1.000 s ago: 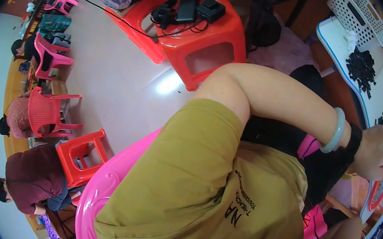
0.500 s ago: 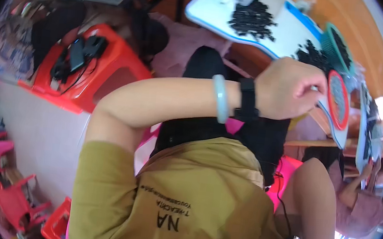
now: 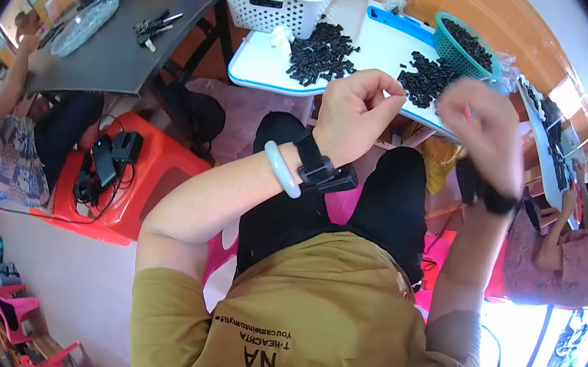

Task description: Manually assemble small plastic components by inserting metal pins into them.

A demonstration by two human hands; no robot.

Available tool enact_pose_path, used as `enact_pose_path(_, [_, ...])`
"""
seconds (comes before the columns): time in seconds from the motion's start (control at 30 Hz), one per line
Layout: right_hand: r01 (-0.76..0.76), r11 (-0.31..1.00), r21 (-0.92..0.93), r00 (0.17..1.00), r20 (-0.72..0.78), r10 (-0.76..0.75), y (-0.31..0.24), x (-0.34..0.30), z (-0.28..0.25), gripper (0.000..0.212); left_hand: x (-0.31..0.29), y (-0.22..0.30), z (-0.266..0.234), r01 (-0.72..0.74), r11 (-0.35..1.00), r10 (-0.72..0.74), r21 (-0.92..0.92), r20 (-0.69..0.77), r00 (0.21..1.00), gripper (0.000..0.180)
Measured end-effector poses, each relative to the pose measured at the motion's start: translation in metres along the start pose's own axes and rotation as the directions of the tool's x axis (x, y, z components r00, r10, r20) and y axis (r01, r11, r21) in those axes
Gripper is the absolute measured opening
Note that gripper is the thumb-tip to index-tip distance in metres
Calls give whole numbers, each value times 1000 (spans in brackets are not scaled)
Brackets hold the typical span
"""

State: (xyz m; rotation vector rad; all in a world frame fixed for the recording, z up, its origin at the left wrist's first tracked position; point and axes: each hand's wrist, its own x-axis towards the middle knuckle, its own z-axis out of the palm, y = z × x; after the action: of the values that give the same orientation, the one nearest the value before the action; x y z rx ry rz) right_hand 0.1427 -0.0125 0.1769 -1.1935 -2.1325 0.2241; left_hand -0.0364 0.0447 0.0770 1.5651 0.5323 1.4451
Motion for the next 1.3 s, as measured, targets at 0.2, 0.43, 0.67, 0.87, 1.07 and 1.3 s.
enact_pose_path(0.2, [-137,957,-257,987,-122,108,127,25,52,15,8,-6,-3,7,999,-8,-33,-36,999,5])
enact_pose_path(0.43, [-119,868,-482,993,-80,91,155,26,102,15,5,-11,-6,64,998,-64,-22,-7,998,5])
enact_pose_path(0.67, [-183,868,-462,982,-134,136,161,21,121,14,5,-15,-2,44,999,-44,-27,-16,999,4])
enact_pose_path(0.87, [-171,870,-461,974,-210,80,160,21,133,11,1,-20,-3,106,993,-102,-47,69,992,7])
enact_pose_path(1.07, [-207,903,-377,824,-565,-47,165,-4,101,9,0,-23,-4,115,993,-114,-14,73,991,6])
enact_pose_path(1.3, [-485,800,-354,832,-468,297,195,-55,60,20,-4,-26,0,121,991,-127,57,101,987,6])
